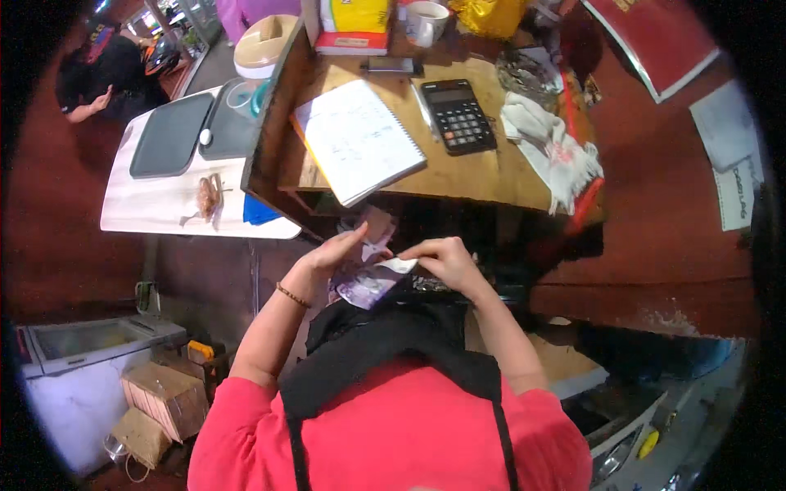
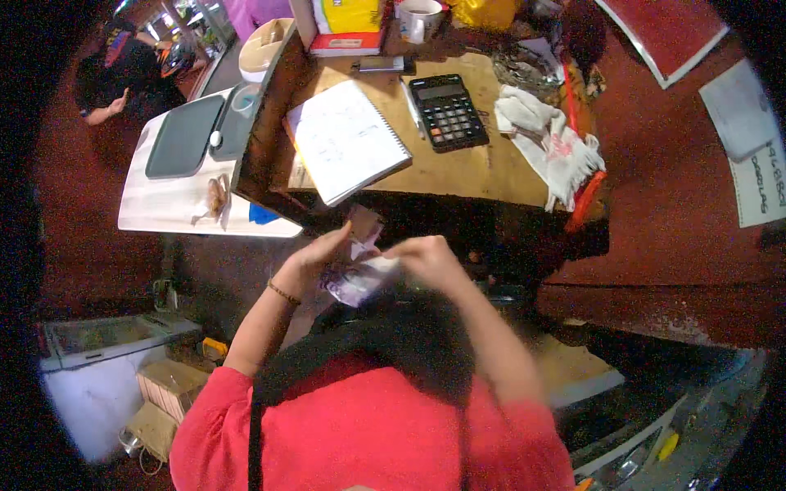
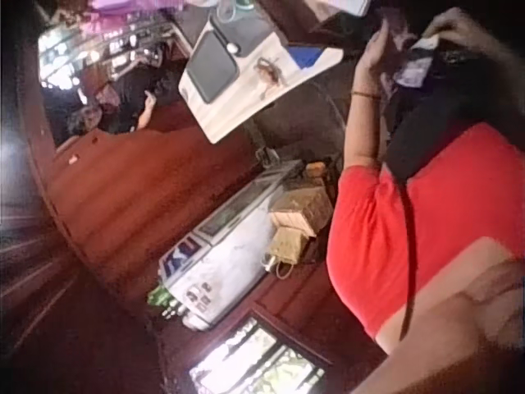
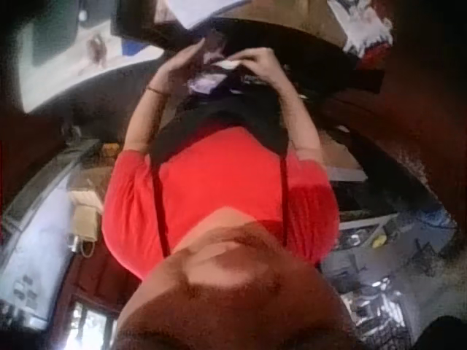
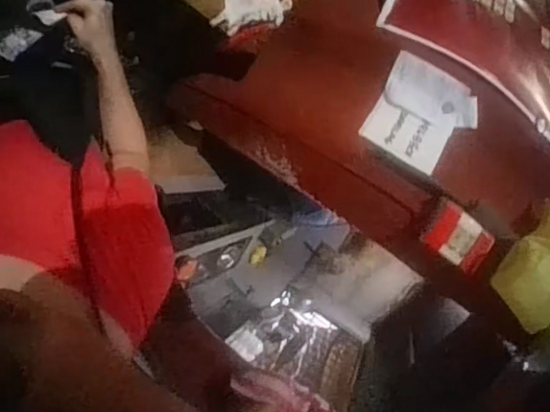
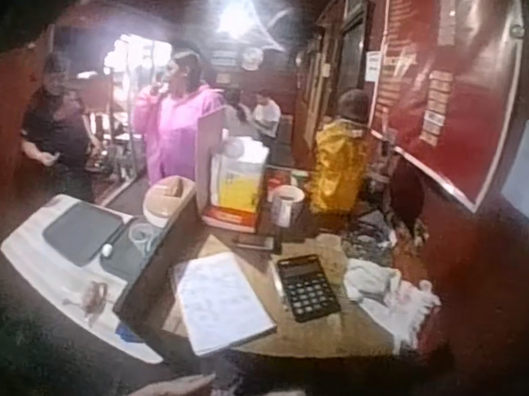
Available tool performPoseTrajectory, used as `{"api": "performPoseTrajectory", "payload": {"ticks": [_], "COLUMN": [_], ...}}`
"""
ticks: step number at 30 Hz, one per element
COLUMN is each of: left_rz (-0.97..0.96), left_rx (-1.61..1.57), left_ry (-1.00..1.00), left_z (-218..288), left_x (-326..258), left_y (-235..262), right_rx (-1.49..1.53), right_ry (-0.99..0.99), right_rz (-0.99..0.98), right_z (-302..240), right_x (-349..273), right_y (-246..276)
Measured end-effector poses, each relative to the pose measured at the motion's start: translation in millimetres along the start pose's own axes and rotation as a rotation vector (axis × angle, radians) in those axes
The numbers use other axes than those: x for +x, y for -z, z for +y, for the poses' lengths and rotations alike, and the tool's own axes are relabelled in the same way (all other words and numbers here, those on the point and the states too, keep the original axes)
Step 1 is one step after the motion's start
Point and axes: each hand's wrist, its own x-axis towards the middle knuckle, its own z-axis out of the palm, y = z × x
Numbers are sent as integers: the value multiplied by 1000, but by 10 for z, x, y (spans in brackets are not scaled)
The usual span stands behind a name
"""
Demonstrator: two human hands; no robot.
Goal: The person writes notes in a spiral notebook using a pen, uses a calculator, and then opens a drawer to take and organize currency and coins while interacting with customers.
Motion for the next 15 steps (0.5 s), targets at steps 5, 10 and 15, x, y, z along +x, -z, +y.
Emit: {"api": "performPoseTrajectory", "payload": {"ticks": [5, 10, 15], "left_rz": [-5, 54, -53], "left_rx": [373, 285, 273], "left_ry": [-15, -110, -231], "left_z": [15, 41, -156], "left_x": [-161, -133, -55], "left_y": [-374, -779, -699], "right_rx": [-92, -483, -489], "right_ry": [-36, 149, 186], "right_rz": [49, 491, 467], "right_z": [-63, 50, 207], "right_x": [77, 19, 86], "right_y": [-59, -252, -486]}}
